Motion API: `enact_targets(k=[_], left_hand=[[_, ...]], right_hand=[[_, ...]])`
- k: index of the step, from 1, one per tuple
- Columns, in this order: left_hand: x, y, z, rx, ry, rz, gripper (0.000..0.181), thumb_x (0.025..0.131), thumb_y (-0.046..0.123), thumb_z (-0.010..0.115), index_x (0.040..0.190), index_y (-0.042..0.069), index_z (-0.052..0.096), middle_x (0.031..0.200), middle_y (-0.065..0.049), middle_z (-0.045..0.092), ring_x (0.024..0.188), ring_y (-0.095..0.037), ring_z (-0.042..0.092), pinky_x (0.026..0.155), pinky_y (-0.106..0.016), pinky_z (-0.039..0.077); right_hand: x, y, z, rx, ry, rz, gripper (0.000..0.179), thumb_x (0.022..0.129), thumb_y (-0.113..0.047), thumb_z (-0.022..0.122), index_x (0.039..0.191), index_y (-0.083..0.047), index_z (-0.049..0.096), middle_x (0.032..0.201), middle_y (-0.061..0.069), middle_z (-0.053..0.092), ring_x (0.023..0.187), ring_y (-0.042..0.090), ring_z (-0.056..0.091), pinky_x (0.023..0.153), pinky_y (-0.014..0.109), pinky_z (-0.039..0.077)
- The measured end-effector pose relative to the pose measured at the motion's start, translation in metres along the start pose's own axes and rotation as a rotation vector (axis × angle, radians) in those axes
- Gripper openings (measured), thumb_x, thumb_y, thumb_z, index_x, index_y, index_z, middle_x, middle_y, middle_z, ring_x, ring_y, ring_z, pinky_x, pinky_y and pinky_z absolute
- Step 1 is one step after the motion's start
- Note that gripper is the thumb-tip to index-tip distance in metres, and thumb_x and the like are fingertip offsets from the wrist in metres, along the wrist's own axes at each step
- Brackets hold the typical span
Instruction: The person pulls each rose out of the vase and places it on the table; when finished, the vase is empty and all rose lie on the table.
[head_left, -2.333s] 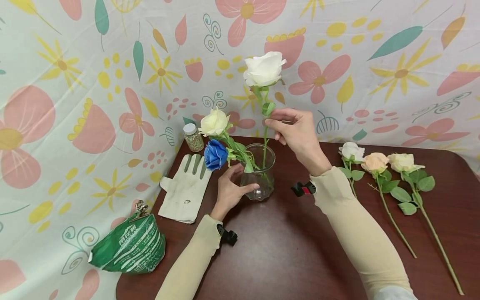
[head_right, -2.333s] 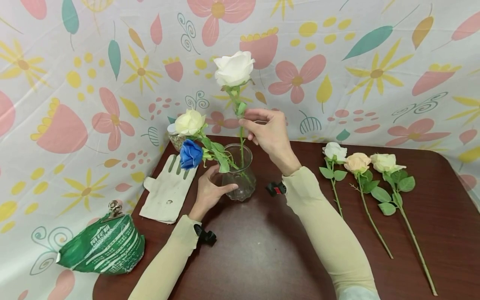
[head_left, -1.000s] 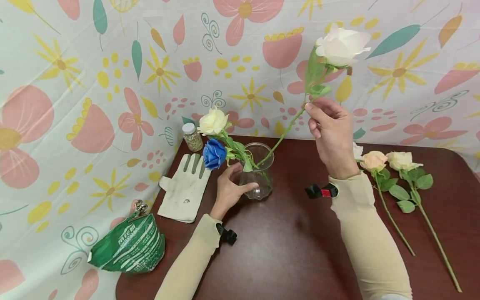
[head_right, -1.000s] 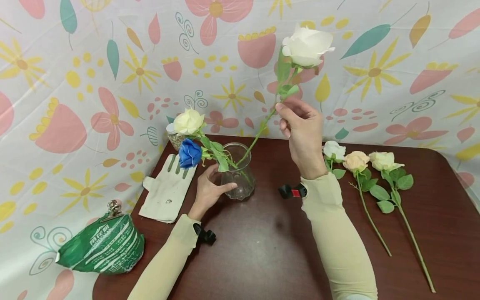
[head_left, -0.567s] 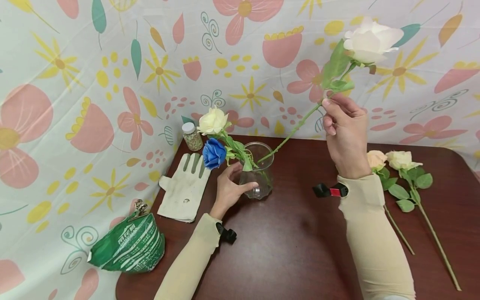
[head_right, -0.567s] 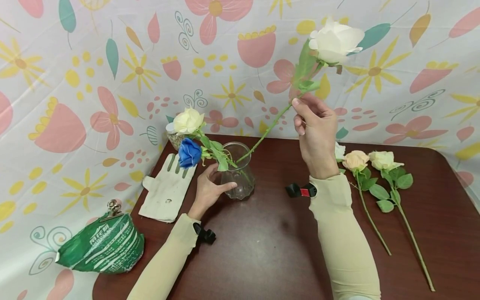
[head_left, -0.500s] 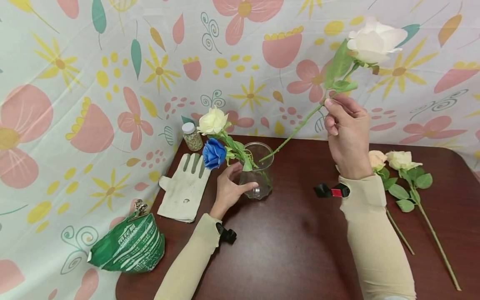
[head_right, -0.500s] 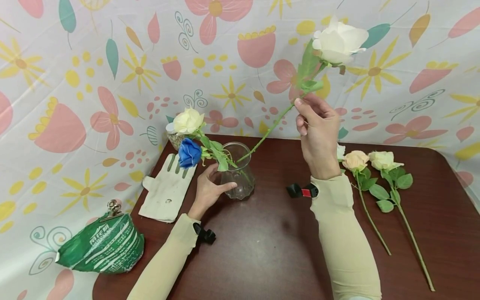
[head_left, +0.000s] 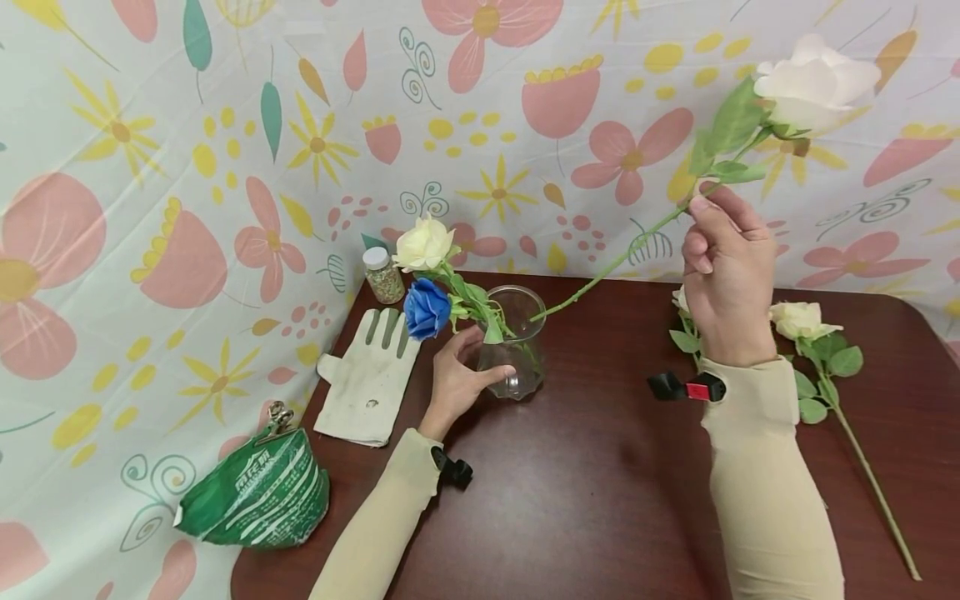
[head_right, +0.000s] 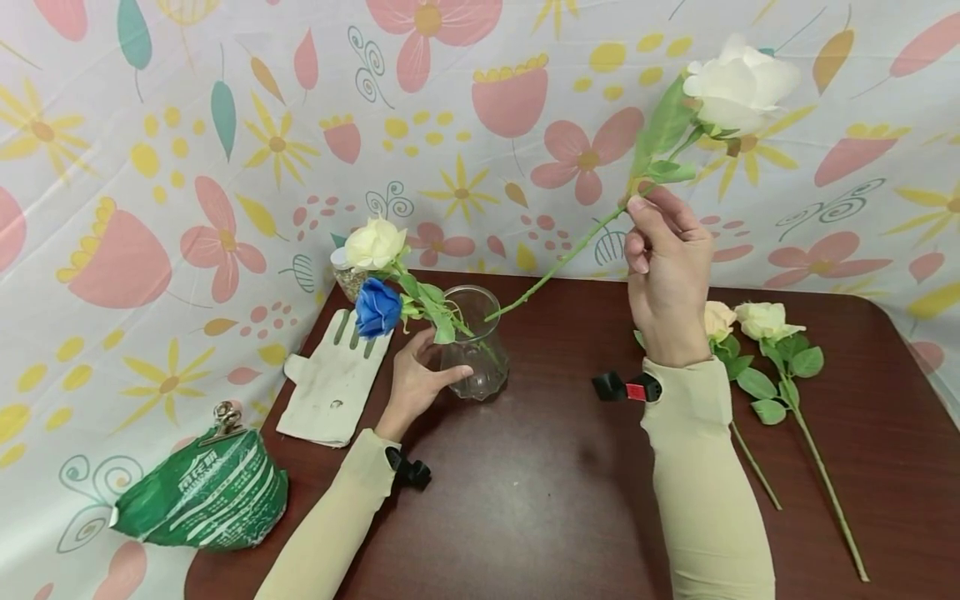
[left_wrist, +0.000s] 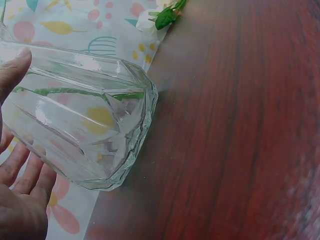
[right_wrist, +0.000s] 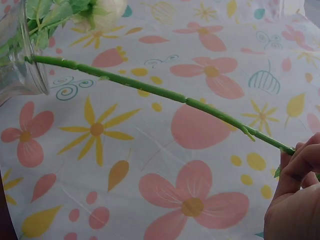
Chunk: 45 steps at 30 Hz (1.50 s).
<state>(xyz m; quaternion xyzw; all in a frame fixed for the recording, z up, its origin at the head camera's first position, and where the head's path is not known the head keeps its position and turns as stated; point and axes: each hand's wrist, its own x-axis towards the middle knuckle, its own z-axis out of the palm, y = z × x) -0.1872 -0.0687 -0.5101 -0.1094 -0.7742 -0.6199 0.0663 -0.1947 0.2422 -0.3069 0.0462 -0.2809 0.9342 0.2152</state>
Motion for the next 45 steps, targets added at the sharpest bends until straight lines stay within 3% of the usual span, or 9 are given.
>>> enact_targets(k=[9, 16, 26, 30, 37, 45], left_hand=[[-0.001, 0.000, 0.000, -0.005, 0.004, -0.013, 0.105, 0.069, 0.069, 0.096, 0.147, 0.005, 0.066, 0.140, -0.022, 0.072, 0.133, -0.040, 0.070, 0.116, -0.054, 0.058], [-0.001, 0.001, 0.001, -0.006, 0.001, -0.008, 0.103, 0.070, 0.065, 0.097, 0.147, 0.004, 0.066, 0.140, -0.023, 0.072, 0.133, -0.040, 0.070, 0.116, -0.054, 0.058], [-0.001, 0.002, 0.000, 0.004, -0.001, -0.014, 0.101, 0.071, 0.064, 0.097, 0.147, 0.005, 0.066, 0.140, -0.021, 0.072, 0.133, -0.039, 0.070, 0.117, -0.052, 0.057], [0.000, 0.002, 0.000, 0.010, 0.003, -0.010, 0.098, 0.072, 0.062, 0.098, 0.146, 0.005, 0.067, 0.139, -0.021, 0.073, 0.132, -0.038, 0.071, 0.117, -0.052, 0.057], [0.000, 0.002, 0.000, 0.004, 0.003, -0.010, 0.093, 0.074, 0.054, 0.100, 0.146, 0.005, 0.067, 0.138, -0.021, 0.073, 0.132, -0.038, 0.071, 0.118, -0.051, 0.057], [0.000, 0.002, 0.000, 0.006, 0.002, -0.010, 0.090, 0.075, 0.051, 0.100, 0.146, 0.006, 0.067, 0.139, -0.020, 0.073, 0.132, -0.038, 0.071, 0.117, -0.052, 0.058]], right_hand=[[0.002, -0.020, -0.013, 0.071, -0.011, -0.008, 0.013, 0.102, 0.017, 0.060, 0.096, 0.013, 0.070, 0.082, 0.024, 0.075, 0.043, 0.013, 0.049, 0.043, 0.012, 0.015], [0.004, -0.033, -0.028, 0.106, 0.056, 0.037, 0.011, 0.100, 0.021, 0.060, 0.096, 0.015, 0.069, 0.083, 0.021, 0.071, 0.043, 0.015, 0.045, 0.044, 0.014, 0.014], [0.004, -0.039, -0.057, -0.035, 0.112, 0.115, 0.014, 0.098, 0.021, 0.062, 0.096, 0.014, 0.074, 0.093, 0.016, 0.074, 0.048, 0.016, 0.045, 0.044, 0.018, 0.017], [0.002, -0.039, -0.069, -0.086, 0.140, 0.156, 0.014, 0.097, 0.020, 0.064, 0.101, 0.013, 0.075, 0.101, 0.014, 0.073, 0.050, 0.016, 0.049, 0.042, 0.019, 0.026], [-0.002, -0.034, -0.089, -0.188, 0.166, 0.236, 0.013, 0.095, 0.020, 0.068, 0.096, 0.010, 0.077, 0.086, 0.012, 0.077, 0.051, 0.013, 0.055, 0.039, 0.018, 0.037], [-0.005, -0.027, -0.116, -0.386, 0.140, 0.364, 0.011, 0.094, 0.011, 0.077, 0.092, 0.002, 0.082, 0.084, 0.006, 0.082, 0.051, 0.007, 0.060, 0.040, 0.016, 0.042]])
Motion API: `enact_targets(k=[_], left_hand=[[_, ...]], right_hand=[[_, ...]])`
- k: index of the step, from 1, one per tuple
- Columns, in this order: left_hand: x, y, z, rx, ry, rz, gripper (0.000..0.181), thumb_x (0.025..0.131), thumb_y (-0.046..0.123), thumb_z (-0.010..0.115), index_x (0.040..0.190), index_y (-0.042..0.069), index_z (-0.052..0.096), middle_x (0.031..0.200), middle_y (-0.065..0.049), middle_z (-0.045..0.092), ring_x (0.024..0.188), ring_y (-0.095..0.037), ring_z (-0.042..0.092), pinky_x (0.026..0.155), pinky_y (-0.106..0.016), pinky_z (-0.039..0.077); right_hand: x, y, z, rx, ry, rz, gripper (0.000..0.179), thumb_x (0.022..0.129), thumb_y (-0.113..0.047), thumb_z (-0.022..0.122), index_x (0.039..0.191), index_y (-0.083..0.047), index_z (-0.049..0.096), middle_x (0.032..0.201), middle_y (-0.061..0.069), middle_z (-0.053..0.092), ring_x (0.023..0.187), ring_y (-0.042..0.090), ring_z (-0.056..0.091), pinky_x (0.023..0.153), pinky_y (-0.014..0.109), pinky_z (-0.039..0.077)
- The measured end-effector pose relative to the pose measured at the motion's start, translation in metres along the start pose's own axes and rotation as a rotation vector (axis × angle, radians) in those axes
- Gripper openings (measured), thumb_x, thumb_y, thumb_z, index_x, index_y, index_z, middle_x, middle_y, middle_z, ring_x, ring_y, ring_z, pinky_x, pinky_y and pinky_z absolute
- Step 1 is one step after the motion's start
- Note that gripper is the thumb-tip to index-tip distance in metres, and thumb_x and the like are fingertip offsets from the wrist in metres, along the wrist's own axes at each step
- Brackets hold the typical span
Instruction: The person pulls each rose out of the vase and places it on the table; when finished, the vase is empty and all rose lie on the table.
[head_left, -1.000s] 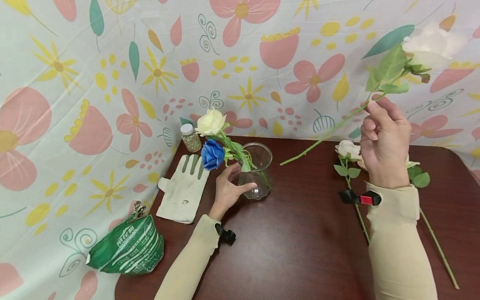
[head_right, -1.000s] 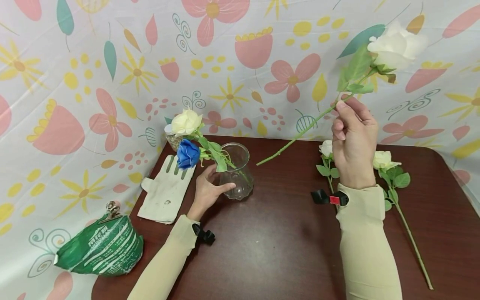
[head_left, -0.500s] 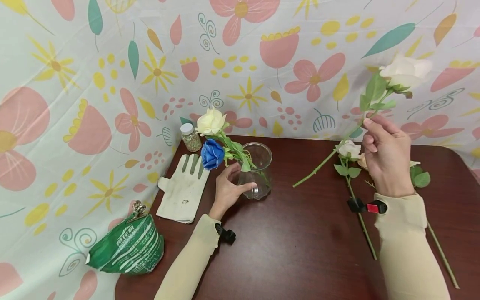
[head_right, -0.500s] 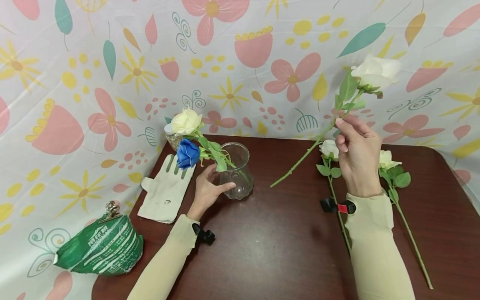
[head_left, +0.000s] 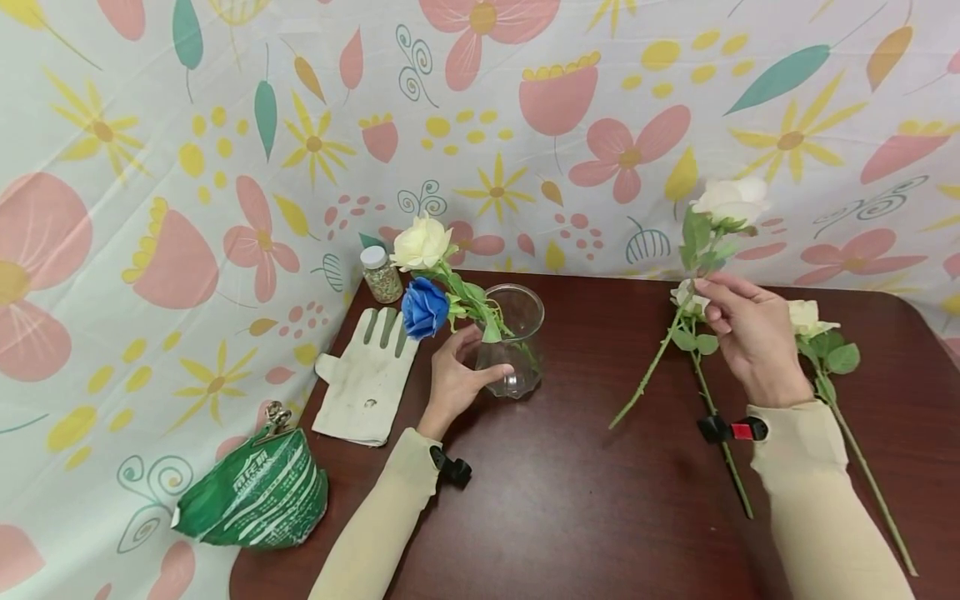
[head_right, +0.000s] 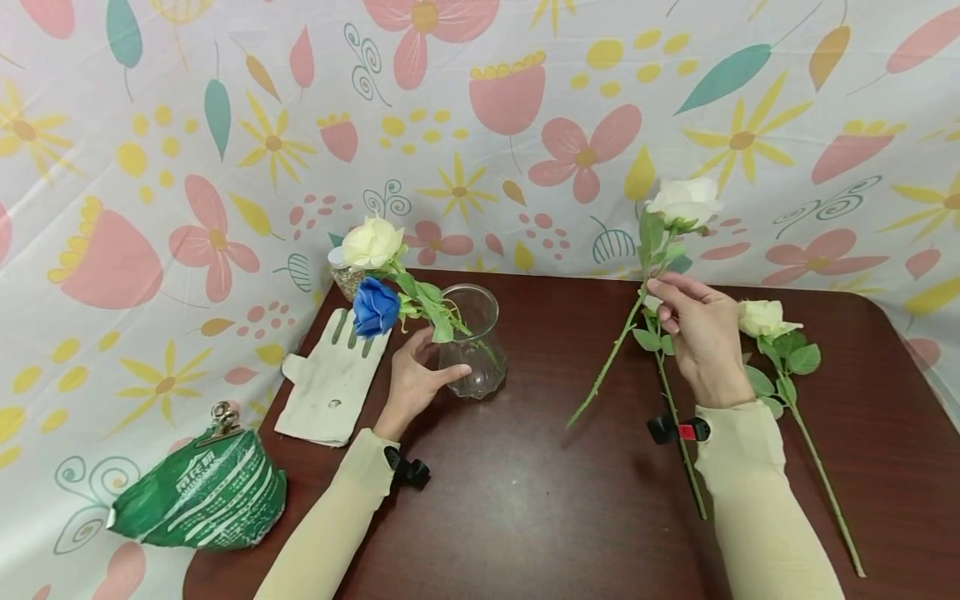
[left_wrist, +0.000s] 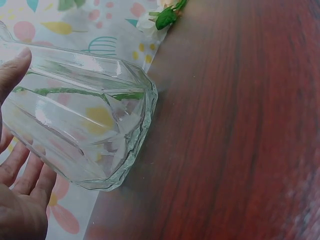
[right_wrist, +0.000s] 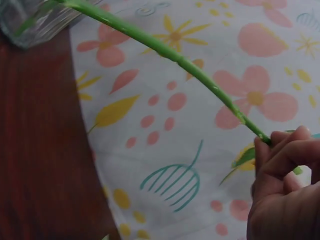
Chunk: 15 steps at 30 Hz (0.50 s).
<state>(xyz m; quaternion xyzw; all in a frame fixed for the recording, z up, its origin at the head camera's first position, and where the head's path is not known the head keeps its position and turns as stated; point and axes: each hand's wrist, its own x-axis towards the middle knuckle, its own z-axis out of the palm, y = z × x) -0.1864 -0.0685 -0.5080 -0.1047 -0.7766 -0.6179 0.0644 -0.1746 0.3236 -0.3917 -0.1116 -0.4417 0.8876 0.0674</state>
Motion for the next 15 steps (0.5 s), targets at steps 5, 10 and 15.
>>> enact_targets(k=[5, 10, 15], left_hand=[[-0.001, 0.000, 0.000, 0.001, -0.003, -0.002, 0.091, 0.075, 0.052, 0.100, 0.146, 0.006, 0.067, 0.138, -0.020, 0.073, 0.132, -0.038, 0.071, 0.117, -0.052, 0.058], [0.000, -0.002, 0.000, -0.004, -0.005, 0.006, 0.095, 0.073, 0.062, 0.097, 0.145, 0.007, 0.068, 0.137, -0.020, 0.073, 0.131, -0.038, 0.071, 0.117, -0.053, 0.058], [0.000, -0.002, 0.001, -0.006, -0.004, 0.014, 0.099, 0.072, 0.068, 0.095, 0.145, 0.007, 0.068, 0.138, -0.020, 0.073, 0.131, -0.040, 0.071, 0.117, -0.056, 0.057]], right_hand=[[0.004, 0.009, -0.015, -0.168, -0.018, 0.071, 0.015, 0.097, 0.005, 0.077, 0.095, -0.006, 0.086, 0.089, -0.002, 0.083, 0.052, 0.004, 0.059, 0.041, 0.014, 0.041], [0.008, 0.016, -0.027, -0.259, -0.064, 0.107, 0.023, 0.100, 0.005, 0.072, 0.098, -0.011, 0.088, 0.093, -0.005, 0.083, 0.054, 0.002, 0.058, 0.043, 0.014, 0.038], [0.012, 0.021, -0.034, -0.383, -0.050, 0.169, 0.022, 0.100, 0.000, 0.075, 0.096, -0.017, 0.088, 0.090, -0.010, 0.082, 0.055, 0.000, 0.056, 0.044, 0.014, 0.038]])
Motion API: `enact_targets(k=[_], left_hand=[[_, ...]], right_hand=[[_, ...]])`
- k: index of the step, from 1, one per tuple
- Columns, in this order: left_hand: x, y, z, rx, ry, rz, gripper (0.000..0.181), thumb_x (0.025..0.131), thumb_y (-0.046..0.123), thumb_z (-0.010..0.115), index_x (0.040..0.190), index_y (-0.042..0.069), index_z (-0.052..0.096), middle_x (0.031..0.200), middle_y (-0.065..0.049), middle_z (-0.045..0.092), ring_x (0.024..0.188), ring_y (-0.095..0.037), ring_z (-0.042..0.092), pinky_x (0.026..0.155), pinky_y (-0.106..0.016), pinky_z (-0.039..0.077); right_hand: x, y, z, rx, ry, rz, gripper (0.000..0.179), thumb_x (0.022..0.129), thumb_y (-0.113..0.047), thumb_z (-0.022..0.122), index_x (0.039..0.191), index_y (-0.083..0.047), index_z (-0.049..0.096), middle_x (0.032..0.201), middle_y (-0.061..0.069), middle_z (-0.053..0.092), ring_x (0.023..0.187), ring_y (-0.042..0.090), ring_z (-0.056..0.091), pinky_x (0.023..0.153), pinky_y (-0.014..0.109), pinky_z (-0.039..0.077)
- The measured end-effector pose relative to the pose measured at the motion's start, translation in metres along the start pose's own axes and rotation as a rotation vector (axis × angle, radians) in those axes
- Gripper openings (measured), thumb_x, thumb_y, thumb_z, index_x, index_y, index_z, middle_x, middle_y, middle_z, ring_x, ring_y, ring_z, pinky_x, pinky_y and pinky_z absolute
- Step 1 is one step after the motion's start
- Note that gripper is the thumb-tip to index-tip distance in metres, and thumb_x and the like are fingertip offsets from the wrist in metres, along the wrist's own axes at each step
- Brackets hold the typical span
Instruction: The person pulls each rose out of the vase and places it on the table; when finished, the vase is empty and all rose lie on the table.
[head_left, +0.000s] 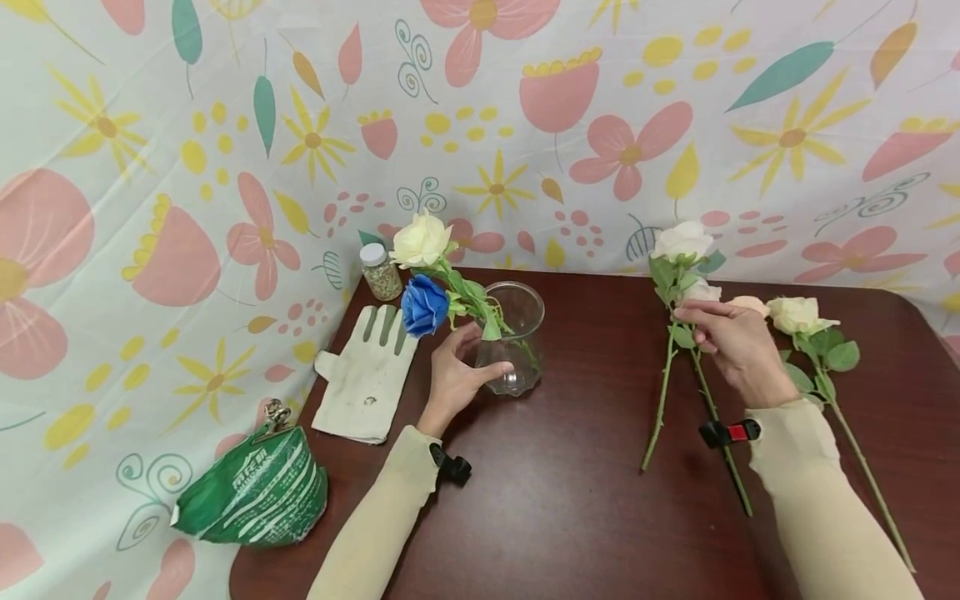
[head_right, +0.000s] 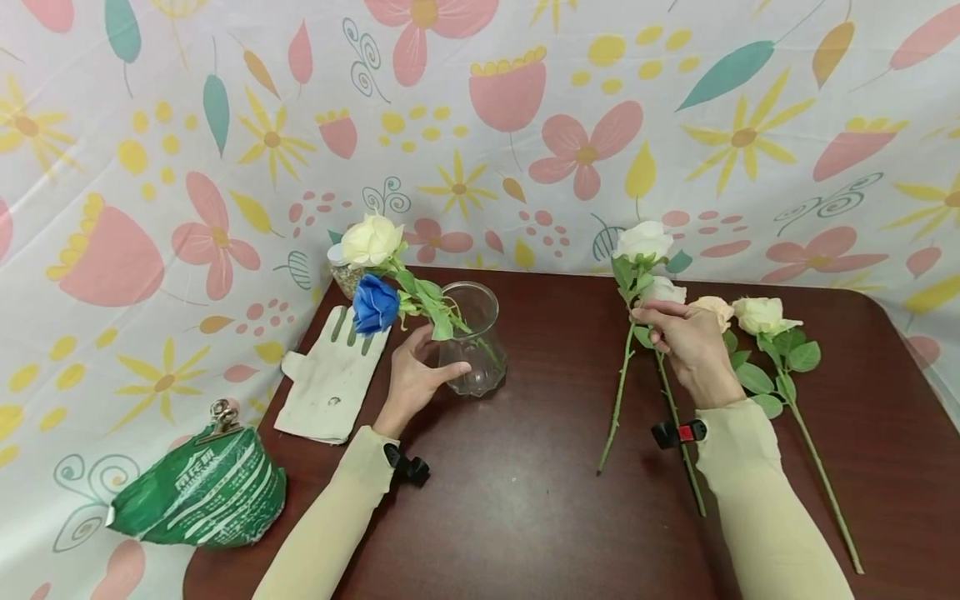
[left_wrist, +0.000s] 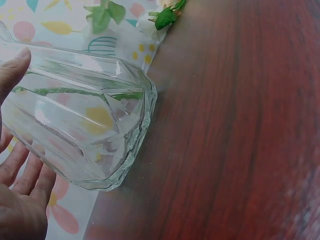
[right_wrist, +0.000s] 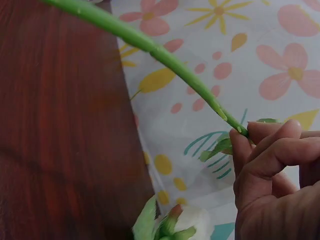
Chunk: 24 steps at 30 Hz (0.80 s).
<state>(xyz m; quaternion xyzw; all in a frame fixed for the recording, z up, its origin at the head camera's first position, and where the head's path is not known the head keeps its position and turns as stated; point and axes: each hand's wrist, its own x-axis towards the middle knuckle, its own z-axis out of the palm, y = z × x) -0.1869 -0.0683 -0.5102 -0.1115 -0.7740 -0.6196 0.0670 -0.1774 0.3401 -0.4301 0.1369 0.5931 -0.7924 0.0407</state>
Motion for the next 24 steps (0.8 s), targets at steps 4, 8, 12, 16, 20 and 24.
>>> enact_targets(k=[4, 8, 12, 16, 20, 24], left_hand=[[0.000, 0.000, 0.000, -0.001, 0.000, 0.004, 0.094, 0.074, 0.060, 0.097, 0.145, 0.007, 0.067, 0.138, -0.021, 0.073, 0.131, -0.041, 0.071, 0.116, -0.056, 0.057], [0.000, -0.001, 0.000, -0.002, -0.005, 0.001, 0.091, 0.075, 0.056, 0.099, 0.146, 0.007, 0.067, 0.138, -0.020, 0.072, 0.132, -0.040, 0.070, 0.117, -0.054, 0.057], [0.001, 0.000, -0.001, 0.003, -0.010, -0.003, 0.096, 0.073, 0.062, 0.097, 0.146, 0.008, 0.067, 0.139, -0.020, 0.073, 0.132, -0.040, 0.070, 0.117, -0.054, 0.057], [0.001, 0.000, -0.001, 0.012, -0.008, 0.002, 0.099, 0.072, 0.067, 0.095, 0.146, 0.007, 0.067, 0.138, -0.020, 0.073, 0.131, -0.039, 0.071, 0.117, -0.054, 0.058], [0.001, 0.000, -0.001, 0.016, -0.005, 0.007, 0.102, 0.071, 0.070, 0.094, 0.146, 0.007, 0.067, 0.138, -0.020, 0.073, 0.131, -0.039, 0.071, 0.116, -0.054, 0.058], [0.001, 0.000, -0.001, 0.012, -0.004, 0.004, 0.104, 0.071, 0.071, 0.094, 0.147, 0.006, 0.066, 0.139, -0.021, 0.072, 0.132, -0.041, 0.070, 0.116, -0.054, 0.058]], right_hand=[[0.006, 0.006, -0.003, -0.074, 0.003, 0.033, 0.024, 0.100, 0.000, 0.075, 0.090, -0.018, 0.087, 0.085, -0.010, 0.080, 0.054, -0.001, 0.054, 0.043, 0.013, 0.038], [0.010, 0.011, -0.007, -0.151, -0.017, 0.075, 0.028, 0.102, -0.002, 0.073, 0.087, -0.021, 0.086, 0.083, -0.011, 0.081, 0.055, -0.003, 0.055, 0.044, 0.012, 0.039], [0.013, 0.013, -0.010, -0.200, -0.033, 0.116, 0.029, 0.103, -0.003, 0.073, 0.087, -0.022, 0.087, 0.083, -0.013, 0.082, 0.055, -0.003, 0.055, 0.045, 0.013, 0.041], [0.017, 0.015, -0.014, -0.248, -0.052, 0.153, 0.032, 0.104, -0.004, 0.070, 0.088, -0.025, 0.087, 0.085, -0.015, 0.082, 0.055, -0.004, 0.055, 0.046, 0.013, 0.043], [0.021, 0.019, -0.019, -0.350, -0.072, 0.183, 0.034, 0.106, -0.009, 0.069, 0.087, -0.031, 0.086, 0.086, -0.020, 0.080, 0.056, -0.006, 0.054, 0.048, 0.013, 0.043], [0.025, 0.027, -0.022, -0.398, -0.087, 0.202, 0.034, 0.106, -0.010, 0.069, 0.087, -0.033, 0.085, 0.088, -0.022, 0.079, 0.057, -0.006, 0.054, 0.049, 0.014, 0.044]])
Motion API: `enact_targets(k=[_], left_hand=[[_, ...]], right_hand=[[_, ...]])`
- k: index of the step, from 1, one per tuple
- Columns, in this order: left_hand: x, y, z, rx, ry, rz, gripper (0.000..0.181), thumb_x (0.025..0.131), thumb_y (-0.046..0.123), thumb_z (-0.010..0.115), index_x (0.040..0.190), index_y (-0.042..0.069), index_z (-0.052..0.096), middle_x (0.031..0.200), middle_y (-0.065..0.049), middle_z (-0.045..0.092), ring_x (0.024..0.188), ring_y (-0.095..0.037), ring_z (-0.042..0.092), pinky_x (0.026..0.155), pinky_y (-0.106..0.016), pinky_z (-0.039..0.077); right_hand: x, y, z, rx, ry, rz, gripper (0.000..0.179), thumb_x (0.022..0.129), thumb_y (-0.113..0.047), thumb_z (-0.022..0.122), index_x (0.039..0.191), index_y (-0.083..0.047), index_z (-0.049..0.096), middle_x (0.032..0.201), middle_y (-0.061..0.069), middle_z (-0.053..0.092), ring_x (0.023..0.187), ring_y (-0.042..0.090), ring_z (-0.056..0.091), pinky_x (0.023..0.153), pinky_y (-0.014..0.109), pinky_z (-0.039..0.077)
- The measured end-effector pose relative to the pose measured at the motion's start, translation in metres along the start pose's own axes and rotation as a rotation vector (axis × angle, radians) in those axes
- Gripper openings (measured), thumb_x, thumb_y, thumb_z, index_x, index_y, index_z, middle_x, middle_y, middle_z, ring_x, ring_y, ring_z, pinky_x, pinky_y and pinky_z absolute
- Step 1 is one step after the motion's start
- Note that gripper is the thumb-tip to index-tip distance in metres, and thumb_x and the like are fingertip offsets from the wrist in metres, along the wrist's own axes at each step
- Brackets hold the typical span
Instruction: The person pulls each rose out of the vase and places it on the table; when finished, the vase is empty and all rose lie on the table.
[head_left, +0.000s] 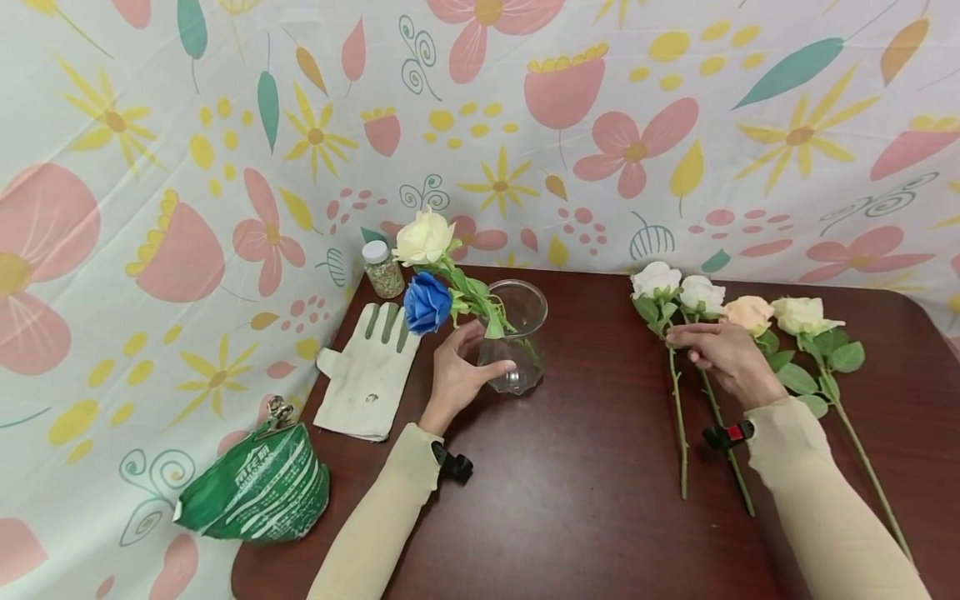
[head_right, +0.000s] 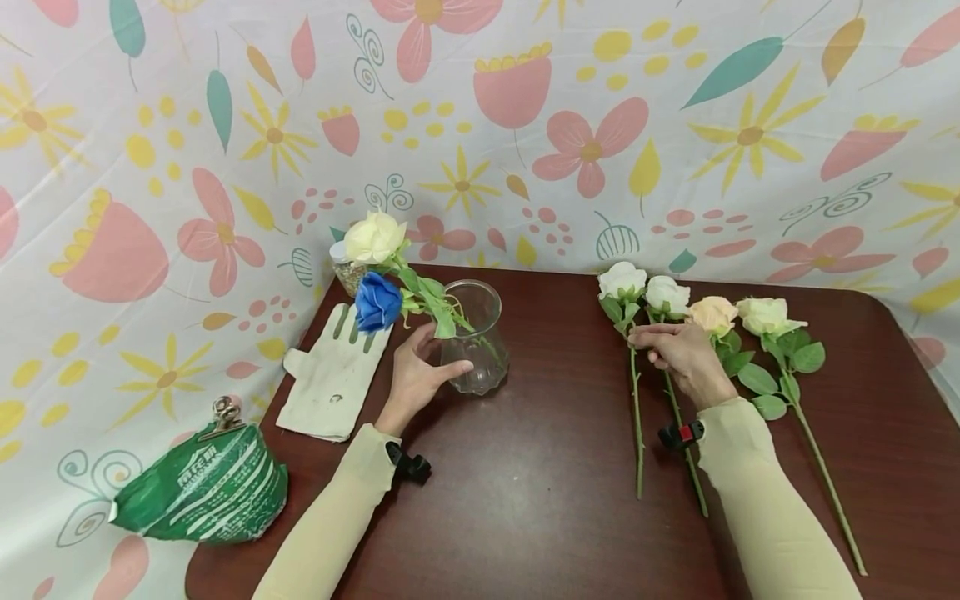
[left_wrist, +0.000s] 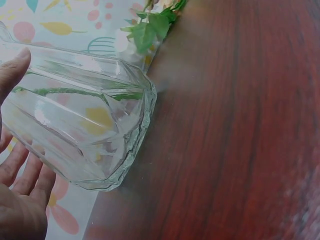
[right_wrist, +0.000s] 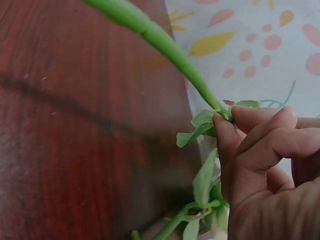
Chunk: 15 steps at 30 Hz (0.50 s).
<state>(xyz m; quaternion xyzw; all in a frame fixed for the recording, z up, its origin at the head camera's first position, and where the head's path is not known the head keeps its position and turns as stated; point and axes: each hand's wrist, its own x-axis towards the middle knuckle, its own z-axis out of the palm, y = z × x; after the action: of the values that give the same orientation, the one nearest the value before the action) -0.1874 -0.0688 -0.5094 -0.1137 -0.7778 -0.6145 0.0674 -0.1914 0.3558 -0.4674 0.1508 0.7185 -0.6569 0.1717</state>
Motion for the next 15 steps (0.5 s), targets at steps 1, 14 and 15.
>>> enact_targets(k=[1, 14, 15], left_hand=[[0.000, 0.000, 0.000, -0.002, 0.000, 0.000, 0.104, 0.070, 0.071, 0.094, 0.147, 0.005, 0.066, 0.139, -0.022, 0.072, 0.132, -0.041, 0.070, 0.116, -0.054, 0.058], [0.001, -0.002, 0.001, -0.022, 0.012, -0.008, 0.106, 0.068, 0.071, 0.095, 0.145, 0.003, 0.066, 0.138, -0.023, 0.072, 0.132, -0.040, 0.070, 0.117, -0.053, 0.057], [0.001, -0.002, 0.001, -0.023, 0.014, -0.009, 0.107, 0.068, 0.071, 0.095, 0.145, 0.003, 0.066, 0.138, -0.023, 0.072, 0.132, -0.040, 0.070, 0.117, -0.052, 0.057]], right_hand=[[0.001, 0.002, 0.000, -0.007, -0.002, 0.000, 0.034, 0.106, -0.010, 0.069, 0.087, -0.033, 0.085, 0.088, -0.022, 0.079, 0.057, -0.006, 0.054, 0.049, 0.014, 0.044], [0.008, 0.018, -0.001, -0.085, 0.028, 0.007, 0.033, 0.108, -0.014, 0.068, 0.087, -0.037, 0.080, 0.083, -0.023, 0.076, 0.060, -0.007, 0.055, 0.051, 0.013, 0.044], [0.007, 0.018, -0.001, -0.097, 0.032, 0.010, 0.032, 0.108, -0.014, 0.067, 0.088, -0.037, 0.079, 0.083, -0.023, 0.076, 0.061, -0.007, 0.055, 0.052, 0.013, 0.045]])
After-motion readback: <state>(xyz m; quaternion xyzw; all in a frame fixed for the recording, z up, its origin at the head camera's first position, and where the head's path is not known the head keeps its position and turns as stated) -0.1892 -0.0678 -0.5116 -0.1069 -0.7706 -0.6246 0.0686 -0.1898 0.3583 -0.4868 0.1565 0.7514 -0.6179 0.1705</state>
